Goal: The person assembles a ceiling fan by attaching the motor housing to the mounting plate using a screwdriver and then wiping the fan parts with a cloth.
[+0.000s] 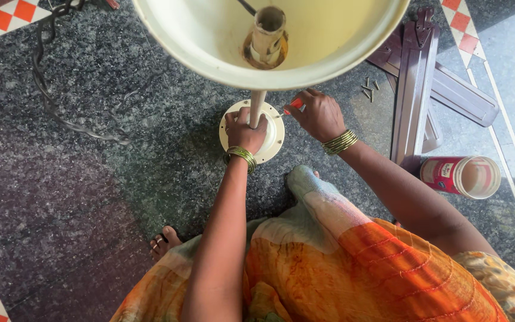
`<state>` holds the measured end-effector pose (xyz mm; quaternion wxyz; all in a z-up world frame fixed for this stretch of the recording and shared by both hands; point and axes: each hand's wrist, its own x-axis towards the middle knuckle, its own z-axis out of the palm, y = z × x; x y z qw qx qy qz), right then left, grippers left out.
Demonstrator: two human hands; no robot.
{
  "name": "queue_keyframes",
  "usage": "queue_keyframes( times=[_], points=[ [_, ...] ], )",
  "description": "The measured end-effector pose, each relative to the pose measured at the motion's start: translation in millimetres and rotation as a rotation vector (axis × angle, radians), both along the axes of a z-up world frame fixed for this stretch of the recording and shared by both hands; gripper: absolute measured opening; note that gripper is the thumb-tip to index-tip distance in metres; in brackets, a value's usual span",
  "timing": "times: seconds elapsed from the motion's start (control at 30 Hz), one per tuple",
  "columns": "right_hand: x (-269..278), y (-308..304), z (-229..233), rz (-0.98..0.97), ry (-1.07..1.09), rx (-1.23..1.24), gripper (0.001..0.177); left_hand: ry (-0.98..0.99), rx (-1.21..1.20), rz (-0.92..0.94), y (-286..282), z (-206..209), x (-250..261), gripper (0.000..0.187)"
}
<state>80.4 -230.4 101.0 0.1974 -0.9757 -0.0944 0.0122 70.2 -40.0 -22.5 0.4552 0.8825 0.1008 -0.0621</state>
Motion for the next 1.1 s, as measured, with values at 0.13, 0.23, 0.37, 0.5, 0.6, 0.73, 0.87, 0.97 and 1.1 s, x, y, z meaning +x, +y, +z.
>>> queue_keyframes(
  times=[0.13, 0.23, 0.37, 0.5, 0.6, 0.73, 0.87, 0.97, 1.1],
  points=[
    [1, 1, -1, -0.007, 0.028, 0.030, 0.030, 0.022, -0.025, -0.008, 1, 3, -1, 0.036],
    [1, 2, -2, 0.055, -0.062, 0.041, 0.033, -0.002, -0.006, -0.017, 1, 4, -1, 0.036],
    [1, 2, -3, 0.064, -0.040, 0.021, 0.033, 0.022, 0.006, -0.026, 0, 6, -1, 0.038],
    [3, 3, -1, 0.034, 0.027, 0.023, 0.026, 0.023, -0.007, -0.018, 0, 6, 0, 0.037],
    [3, 2, -1, 0.018, -0.005, 0.017, 0.028, 0.004, -0.002, -0.017, 0, 6, -1, 0.037],
    [5, 1, -3, -0.008, 0.009, -0.026, 0.030, -0.007, -0.009, -0.014, -1, 5, -2, 0.036],
    [11, 3, -8, 0.036, 0.068, -0.114, 0.014, -0.038, 0.010, -0.019, -2, 5, -2, 0.038],
    [19, 6, -13, -0.017, 0.277, -0.176, 0.022, -0.023, 0.018, -0.027, 0, 6, -1, 0.039],
    [25, 6, -16, 0.037, 0.213, -0.165, 0.022, 0.023, 0.001, -0.017, 0, 7, -2, 0.038]
  ],
)
